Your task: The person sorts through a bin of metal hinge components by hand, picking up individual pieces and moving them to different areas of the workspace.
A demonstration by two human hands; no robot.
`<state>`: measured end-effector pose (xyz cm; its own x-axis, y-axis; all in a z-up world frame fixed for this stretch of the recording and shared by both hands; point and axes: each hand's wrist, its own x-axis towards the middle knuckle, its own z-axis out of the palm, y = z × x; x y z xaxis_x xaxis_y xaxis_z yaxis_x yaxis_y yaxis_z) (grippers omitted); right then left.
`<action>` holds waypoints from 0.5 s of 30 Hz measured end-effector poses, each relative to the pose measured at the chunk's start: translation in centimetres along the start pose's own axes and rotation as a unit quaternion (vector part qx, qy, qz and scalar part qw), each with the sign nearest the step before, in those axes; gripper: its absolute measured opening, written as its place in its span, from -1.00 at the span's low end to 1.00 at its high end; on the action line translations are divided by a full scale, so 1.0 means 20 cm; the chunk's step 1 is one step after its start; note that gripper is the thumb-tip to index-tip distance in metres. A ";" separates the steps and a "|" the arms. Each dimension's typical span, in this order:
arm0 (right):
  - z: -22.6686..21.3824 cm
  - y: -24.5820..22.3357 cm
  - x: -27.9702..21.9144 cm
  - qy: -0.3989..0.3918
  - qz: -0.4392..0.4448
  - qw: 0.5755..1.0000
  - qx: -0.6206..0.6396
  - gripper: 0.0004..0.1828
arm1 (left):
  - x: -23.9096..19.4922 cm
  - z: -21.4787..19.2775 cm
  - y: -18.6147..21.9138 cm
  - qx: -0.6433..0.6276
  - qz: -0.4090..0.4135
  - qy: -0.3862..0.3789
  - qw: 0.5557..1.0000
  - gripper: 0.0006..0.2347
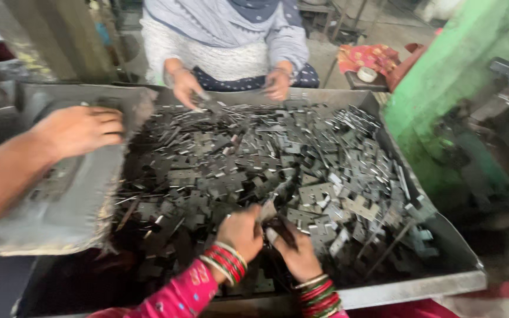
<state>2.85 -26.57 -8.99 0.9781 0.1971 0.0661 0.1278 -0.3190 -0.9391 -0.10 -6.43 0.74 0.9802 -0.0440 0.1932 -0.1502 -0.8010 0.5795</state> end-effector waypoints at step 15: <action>-0.33 -0.10 0.12 -0.113 0.012 0.773 -0.624 -0.30 | 0.08 -1.07 -1.12 0.380 -0.369 0.247 0.811 -0.73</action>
<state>5.93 -31.53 -4.65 0.9470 0.2892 -0.1399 0.3069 -0.9431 0.1279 2.04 24.26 4.91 0.5664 0.7098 0.4187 0.7619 -0.6447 0.0623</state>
